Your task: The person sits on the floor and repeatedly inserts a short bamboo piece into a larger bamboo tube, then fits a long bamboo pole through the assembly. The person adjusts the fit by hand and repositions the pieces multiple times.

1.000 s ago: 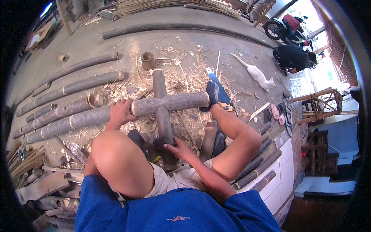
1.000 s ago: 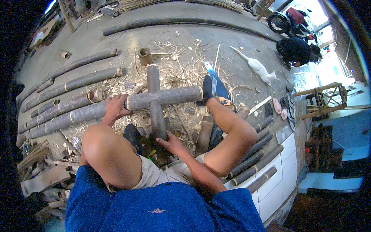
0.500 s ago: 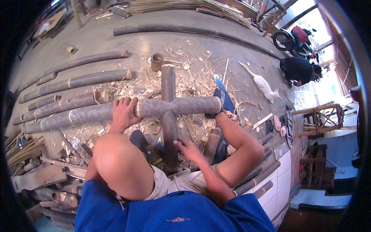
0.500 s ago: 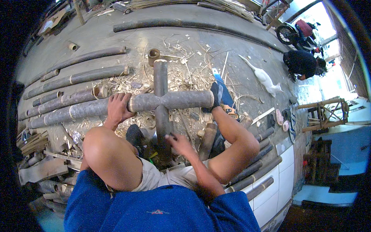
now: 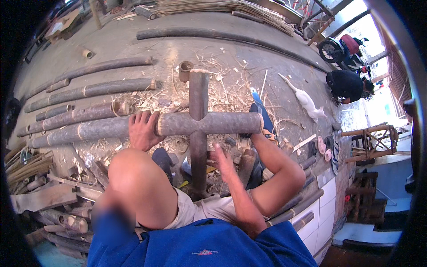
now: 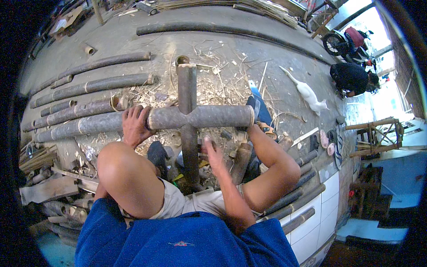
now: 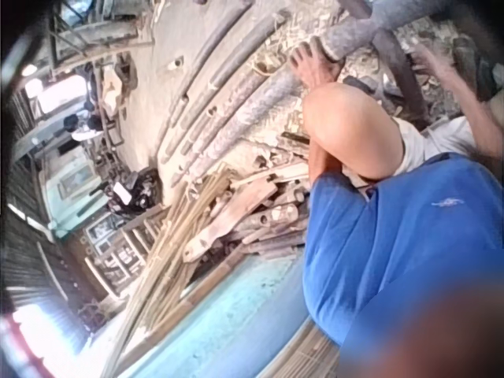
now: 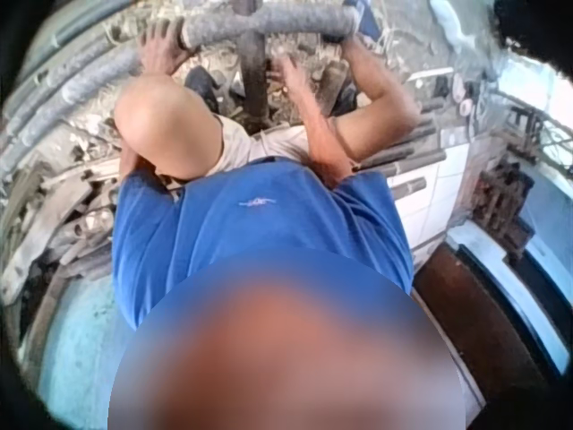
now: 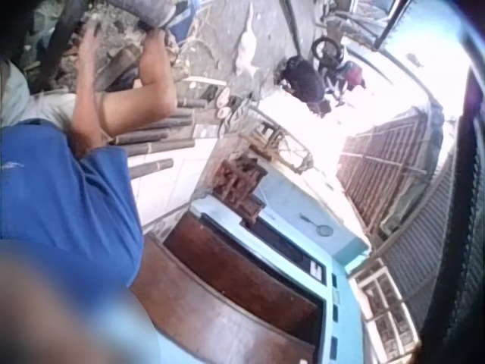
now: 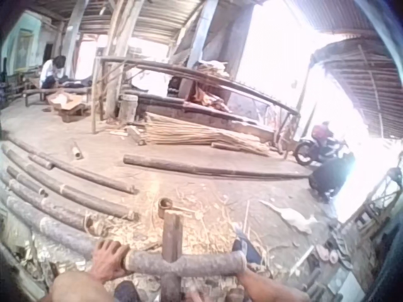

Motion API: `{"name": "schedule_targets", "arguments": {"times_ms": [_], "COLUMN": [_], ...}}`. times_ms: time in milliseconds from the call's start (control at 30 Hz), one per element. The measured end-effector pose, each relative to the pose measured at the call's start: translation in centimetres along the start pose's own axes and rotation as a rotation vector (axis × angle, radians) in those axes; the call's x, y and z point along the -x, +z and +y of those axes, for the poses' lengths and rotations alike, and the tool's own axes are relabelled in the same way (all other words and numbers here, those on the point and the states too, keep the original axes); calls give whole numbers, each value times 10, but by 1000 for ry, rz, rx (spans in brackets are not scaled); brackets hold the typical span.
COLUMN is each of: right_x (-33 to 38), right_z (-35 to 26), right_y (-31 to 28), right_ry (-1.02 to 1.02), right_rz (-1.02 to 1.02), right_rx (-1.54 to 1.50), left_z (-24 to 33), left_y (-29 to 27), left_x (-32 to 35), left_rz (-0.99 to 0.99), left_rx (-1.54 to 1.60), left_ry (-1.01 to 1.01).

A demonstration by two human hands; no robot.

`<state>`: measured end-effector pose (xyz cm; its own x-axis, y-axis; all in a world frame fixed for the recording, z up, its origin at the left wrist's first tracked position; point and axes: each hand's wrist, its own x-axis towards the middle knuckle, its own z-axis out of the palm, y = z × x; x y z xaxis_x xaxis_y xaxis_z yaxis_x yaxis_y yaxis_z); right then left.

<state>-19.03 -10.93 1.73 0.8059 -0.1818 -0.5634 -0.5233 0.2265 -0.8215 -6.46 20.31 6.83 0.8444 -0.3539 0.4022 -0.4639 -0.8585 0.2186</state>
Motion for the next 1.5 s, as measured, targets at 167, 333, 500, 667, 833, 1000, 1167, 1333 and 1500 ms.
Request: {"name": "schedule_targets", "arguments": {"times_ms": [167, 333, 500, 667, 833, 1000, 1167, 1333, 1500], "right_x": [22, 25, 3, -24, -95, -121, -45, 37, 70], "right_z": [23, -36, -181, -311, -262, -202, -172, -86, 8], "right_y": [7, -16, -57, -48, 88, 147, 78, 15, 27], "right_ry": [-128, -81, -517, -865, -679, -600, -884, -436, -165], "right_rz": [-118, -124, 142, 272, -122, -372, 52, 146, -141], "right_rx": [340, 575, -105, -307, -25, 137, 383, 651, 600], "left_z": [0, 0, 2, 3, 3, -11, -23, -37, -41], "left_y": [-4, -9, -14, -21, -19, -20, -5, 24, 41], "left_x": [-3, 1, 12, 30, 45, 50, 34, -1, -32], "left_rz": [-19, -14, 28, 98, 73, 64, -143, -298, -394], "left_rx": [27, 16, -32, -45, -147, -159, 4, 66, 119], "left_ry": [-10, 5, 24, 70, 126, 98, 59, 15, -19]}}
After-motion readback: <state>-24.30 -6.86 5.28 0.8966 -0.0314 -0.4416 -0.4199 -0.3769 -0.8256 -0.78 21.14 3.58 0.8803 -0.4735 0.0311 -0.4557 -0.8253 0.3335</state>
